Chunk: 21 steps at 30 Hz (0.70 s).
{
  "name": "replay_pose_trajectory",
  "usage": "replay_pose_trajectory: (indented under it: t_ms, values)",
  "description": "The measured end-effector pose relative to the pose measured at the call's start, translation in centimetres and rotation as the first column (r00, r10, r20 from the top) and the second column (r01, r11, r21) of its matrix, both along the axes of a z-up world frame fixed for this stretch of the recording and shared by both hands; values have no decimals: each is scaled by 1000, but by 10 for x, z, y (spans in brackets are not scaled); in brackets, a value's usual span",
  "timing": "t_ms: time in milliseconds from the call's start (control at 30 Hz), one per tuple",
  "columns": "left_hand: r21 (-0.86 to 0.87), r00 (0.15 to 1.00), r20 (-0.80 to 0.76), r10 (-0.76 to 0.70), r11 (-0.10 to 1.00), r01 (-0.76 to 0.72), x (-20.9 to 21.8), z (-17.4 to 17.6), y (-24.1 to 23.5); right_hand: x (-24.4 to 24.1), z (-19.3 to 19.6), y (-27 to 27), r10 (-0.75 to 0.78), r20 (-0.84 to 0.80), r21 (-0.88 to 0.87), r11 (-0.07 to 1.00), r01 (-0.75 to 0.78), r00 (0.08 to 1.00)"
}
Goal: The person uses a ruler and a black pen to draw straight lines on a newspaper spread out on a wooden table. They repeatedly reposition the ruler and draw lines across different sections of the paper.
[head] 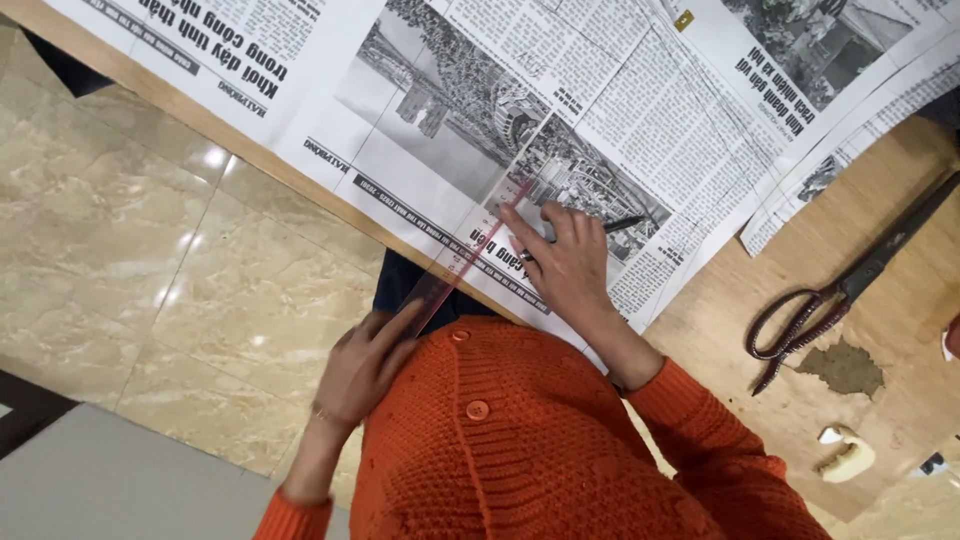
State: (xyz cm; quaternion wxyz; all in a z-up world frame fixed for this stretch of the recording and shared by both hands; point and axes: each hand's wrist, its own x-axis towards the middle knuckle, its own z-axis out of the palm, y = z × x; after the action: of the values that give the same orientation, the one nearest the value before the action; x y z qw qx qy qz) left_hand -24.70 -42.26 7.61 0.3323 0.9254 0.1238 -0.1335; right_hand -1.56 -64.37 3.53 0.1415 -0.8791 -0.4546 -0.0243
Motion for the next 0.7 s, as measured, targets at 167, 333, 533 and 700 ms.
replay_pose_trajectory:
  t_ms: [167,333,533,700]
  values:
    - [-31,980,166,109,994,-106,60,-12,-19,-1,-5,2,-5,45,104,995,0,999]
    - [-29,964,214,159,987,-156,69,-18,-21,-1,-3,2,-26,53,101,995,21,998]
    - [-41,966,207,156,988,-150,66,-20,-21,0,-7,-1,-12,27,89,996,9,1000]
    - [-17,967,218,134,991,-134,65,-25,-21,-1,-8,-2,-13,26,63,998,11,1000]
